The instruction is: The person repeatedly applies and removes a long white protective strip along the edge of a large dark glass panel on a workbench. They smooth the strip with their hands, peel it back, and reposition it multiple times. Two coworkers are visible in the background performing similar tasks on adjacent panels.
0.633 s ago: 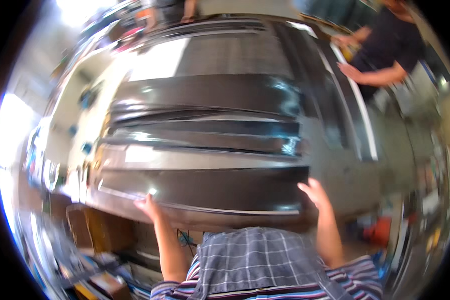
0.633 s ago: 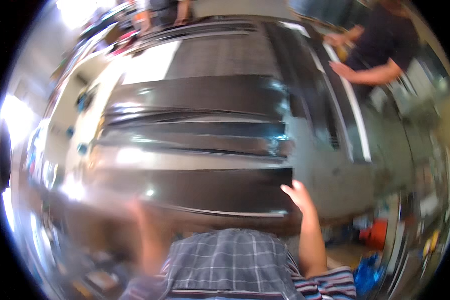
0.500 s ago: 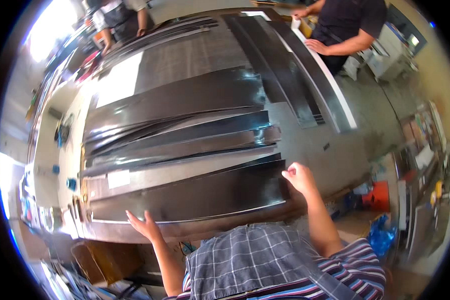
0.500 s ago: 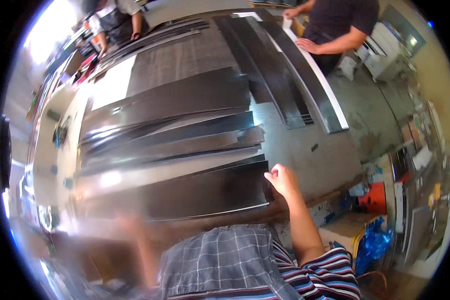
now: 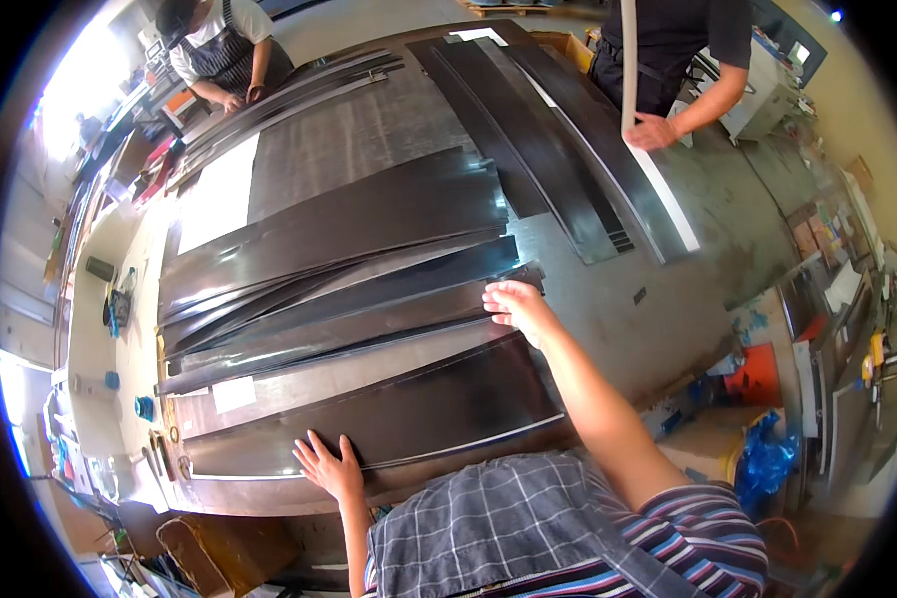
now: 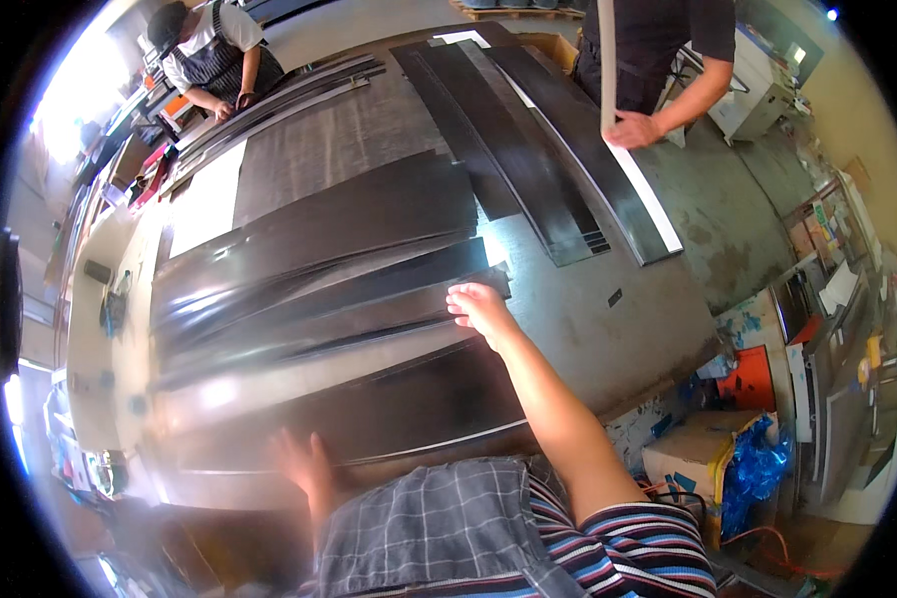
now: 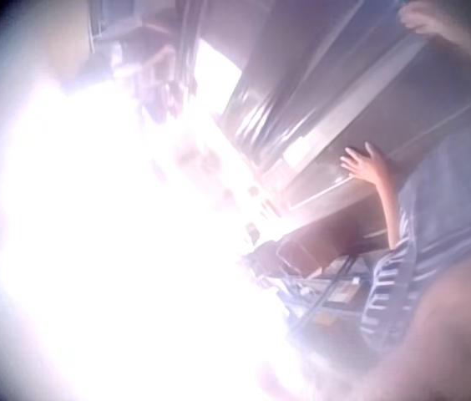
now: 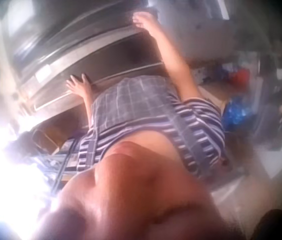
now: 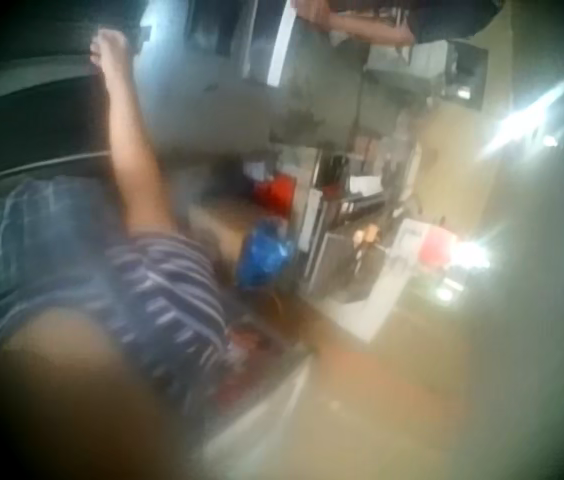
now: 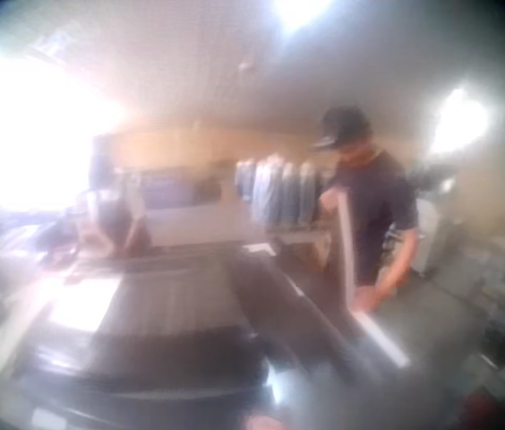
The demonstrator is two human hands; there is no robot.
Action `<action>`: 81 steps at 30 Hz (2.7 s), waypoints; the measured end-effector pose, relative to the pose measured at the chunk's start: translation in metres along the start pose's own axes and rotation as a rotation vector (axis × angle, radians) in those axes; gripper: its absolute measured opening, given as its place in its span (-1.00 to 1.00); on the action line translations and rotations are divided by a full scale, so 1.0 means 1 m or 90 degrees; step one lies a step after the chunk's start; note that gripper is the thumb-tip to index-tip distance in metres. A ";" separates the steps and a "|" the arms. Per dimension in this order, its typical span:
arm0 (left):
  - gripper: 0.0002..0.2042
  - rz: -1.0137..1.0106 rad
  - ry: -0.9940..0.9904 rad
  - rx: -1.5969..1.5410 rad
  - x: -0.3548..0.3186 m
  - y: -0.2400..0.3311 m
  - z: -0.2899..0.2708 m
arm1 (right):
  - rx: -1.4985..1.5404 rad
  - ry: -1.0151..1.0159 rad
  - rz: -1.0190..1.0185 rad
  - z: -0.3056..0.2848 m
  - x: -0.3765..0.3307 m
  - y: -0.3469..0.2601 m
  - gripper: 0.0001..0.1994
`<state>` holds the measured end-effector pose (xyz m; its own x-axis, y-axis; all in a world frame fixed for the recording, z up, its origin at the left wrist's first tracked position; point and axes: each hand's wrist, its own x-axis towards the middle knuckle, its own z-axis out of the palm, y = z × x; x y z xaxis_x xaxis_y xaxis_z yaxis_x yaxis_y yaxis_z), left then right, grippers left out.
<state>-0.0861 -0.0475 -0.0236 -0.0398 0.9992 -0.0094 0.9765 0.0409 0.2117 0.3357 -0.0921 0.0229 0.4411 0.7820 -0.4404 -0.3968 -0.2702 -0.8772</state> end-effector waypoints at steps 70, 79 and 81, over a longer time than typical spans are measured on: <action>-0.66 -0.205 -0.105 -1.256 0.116 -0.130 -0.086 | -0.489 -0.499 0.109 0.299 -0.046 0.085 -0.79; -0.44 -0.039 0.093 -0.151 0.112 -0.225 -0.063 | -0.643 -0.397 -0.029 0.313 -0.014 0.118 -0.87; -0.44 -0.037 0.103 -0.155 0.114 -0.221 -0.059 | -0.652 -0.382 -0.011 0.309 -0.005 0.120 -0.89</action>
<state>-0.3190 0.0573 -0.0141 -0.1467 0.9814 0.1237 0.8929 0.0775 0.4436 0.0372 0.0448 -0.0210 -0.1162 0.8546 -0.5061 0.5542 -0.3670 -0.7471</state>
